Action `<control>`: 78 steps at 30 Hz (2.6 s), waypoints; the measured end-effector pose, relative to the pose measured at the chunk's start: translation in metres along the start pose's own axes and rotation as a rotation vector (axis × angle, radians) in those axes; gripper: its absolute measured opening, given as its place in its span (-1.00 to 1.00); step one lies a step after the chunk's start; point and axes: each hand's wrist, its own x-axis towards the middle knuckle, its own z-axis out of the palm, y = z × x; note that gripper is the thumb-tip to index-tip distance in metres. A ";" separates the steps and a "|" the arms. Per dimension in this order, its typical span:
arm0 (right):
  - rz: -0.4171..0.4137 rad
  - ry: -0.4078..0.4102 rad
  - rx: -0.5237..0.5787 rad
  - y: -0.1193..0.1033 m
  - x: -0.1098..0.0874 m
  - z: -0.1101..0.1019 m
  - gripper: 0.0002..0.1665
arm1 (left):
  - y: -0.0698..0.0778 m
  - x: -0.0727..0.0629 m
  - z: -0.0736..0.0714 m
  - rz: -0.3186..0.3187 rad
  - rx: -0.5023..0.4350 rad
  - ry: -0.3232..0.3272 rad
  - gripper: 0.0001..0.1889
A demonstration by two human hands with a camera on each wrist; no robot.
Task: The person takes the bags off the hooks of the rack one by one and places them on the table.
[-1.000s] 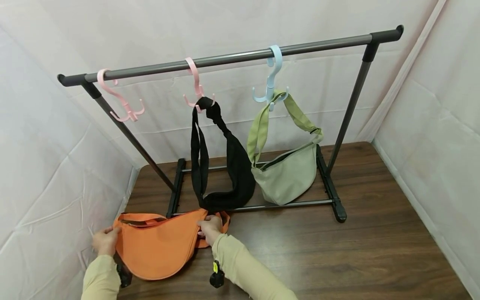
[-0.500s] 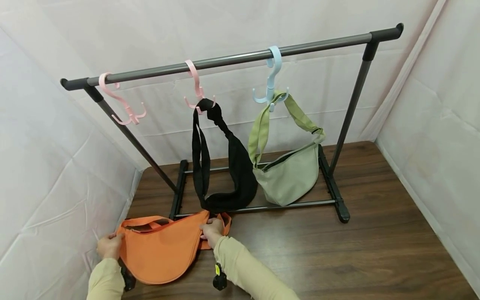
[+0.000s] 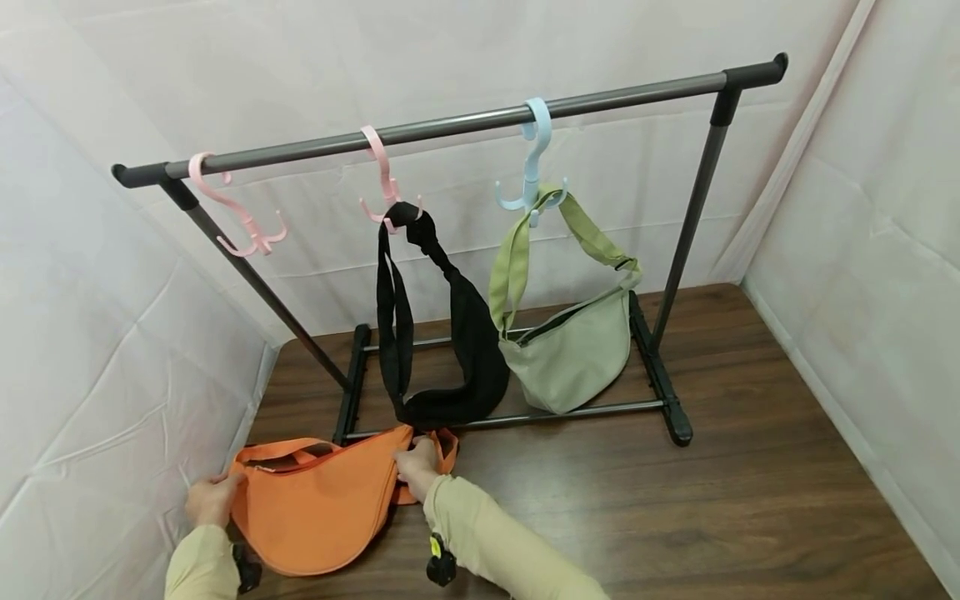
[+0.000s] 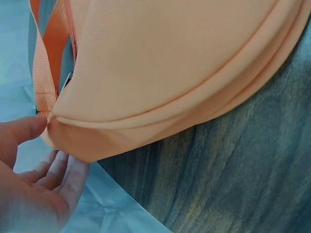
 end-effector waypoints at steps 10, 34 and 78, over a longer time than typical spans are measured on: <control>-0.130 -0.143 -0.038 -0.007 -0.014 -0.021 -0.41 | 0.008 0.002 -0.009 0.093 0.122 -0.010 -0.56; -1.203 0.040 -0.769 -0.022 -0.014 -0.135 -0.25 | 0.178 -0.076 -0.021 1.173 0.156 0.170 -0.49; -1.270 0.053 -0.956 -0.016 -0.004 -0.174 -0.26 | 0.416 -0.130 -0.070 1.819 0.059 0.450 -0.70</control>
